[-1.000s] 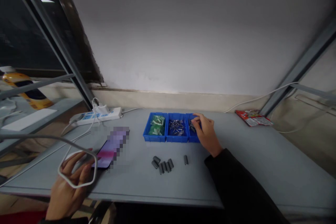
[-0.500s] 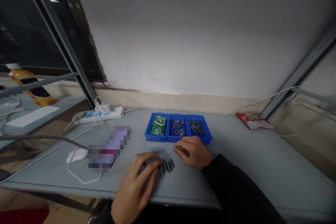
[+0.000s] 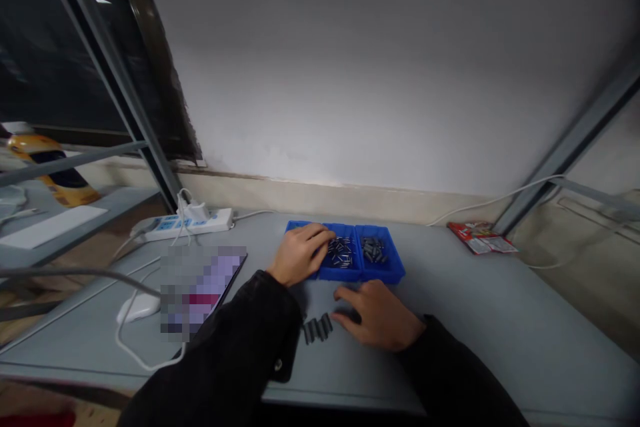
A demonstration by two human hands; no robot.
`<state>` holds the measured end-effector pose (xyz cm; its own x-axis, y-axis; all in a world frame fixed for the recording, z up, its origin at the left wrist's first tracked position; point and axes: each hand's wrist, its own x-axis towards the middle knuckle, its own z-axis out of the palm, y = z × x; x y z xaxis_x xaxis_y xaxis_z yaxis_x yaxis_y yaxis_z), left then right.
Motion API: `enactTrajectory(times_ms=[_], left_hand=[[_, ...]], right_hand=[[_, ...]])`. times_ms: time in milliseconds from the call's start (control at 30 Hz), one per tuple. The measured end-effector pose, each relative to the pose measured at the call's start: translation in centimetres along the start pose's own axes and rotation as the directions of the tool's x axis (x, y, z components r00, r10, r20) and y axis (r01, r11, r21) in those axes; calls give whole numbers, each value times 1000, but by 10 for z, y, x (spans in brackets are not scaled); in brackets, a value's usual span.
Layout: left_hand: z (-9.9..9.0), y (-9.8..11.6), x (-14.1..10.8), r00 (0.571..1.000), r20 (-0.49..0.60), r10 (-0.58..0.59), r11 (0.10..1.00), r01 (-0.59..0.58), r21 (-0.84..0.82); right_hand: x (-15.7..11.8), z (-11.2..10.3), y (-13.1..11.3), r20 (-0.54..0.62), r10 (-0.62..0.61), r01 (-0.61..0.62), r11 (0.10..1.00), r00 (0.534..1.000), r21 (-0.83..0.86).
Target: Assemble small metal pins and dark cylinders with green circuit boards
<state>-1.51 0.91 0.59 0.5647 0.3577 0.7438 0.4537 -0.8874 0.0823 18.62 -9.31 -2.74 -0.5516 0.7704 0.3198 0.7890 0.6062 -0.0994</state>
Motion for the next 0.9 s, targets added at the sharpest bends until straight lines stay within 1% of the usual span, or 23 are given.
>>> enactTrajectory(times_ms=[67, 167, 267, 400, 467, 533, 567, 600, 700, 767, 800, 833, 900], left_hand=[[5, -4, -3, 999, -43, 14, 1000, -14, -8], [10, -3, -10, 998, -54, 34, 998, -37, -60], [11, -1, -13, 998, -41, 44, 995, -48, -93], [11, 3, -14, 999, -42, -5, 991, -1, -134], [11, 5, -14, 1000, -28, -5, 988, 1, -154], [12, 7, -14, 1000, -15, -2, 985, -1, -172], [12, 8, -14, 1000, -13, -4, 984, 1, -179], [12, 9, -14, 1000, -15, -8, 983, 6, -184], [11, 10, -14, 999, -32, -25, 982, 18, -188], [11, 9, -15, 999, -36, -33, 982, 25, -185], [12, 8, -15, 999, -36, -38, 983, 31, -181], [13, 7, -16, 999, -33, -43, 984, 37, -176], [15, 5, -18, 998, -29, -49, 985, 44, -168]], right_hand=[[-8, 2, 0, -17, 46, -47, 998, 999, -46], [-18, 8, 2, -8, 97, -97, 992, 995, -78], [-25, 15, 4, 8, 97, -97, 995, 995, -39], [-26, 20, 2, 46, 80, -81, 996, 996, 22], [-21, 15, 0, 71, 52, -57, 996, 996, 70], [-11, 3, 1, 84, 6, -20, 986, 996, 167], [-3, -5, 3, 68, -3, -12, 976, 998, 219], [5, -14, 7, 38, -8, -3, 962, 999, 272], [31, -36, 24, -121, 79, -22, 911, 989, 412], [44, -40, 37, -228, 81, 33, 890, 970, 455], [49, -37, 43, -298, 78, 66, 892, 951, 447], [52, -32, 47, -384, 85, 91, 904, 919, 417], [54, -18, 51, -544, 71, 143, 930, 836, 340]])
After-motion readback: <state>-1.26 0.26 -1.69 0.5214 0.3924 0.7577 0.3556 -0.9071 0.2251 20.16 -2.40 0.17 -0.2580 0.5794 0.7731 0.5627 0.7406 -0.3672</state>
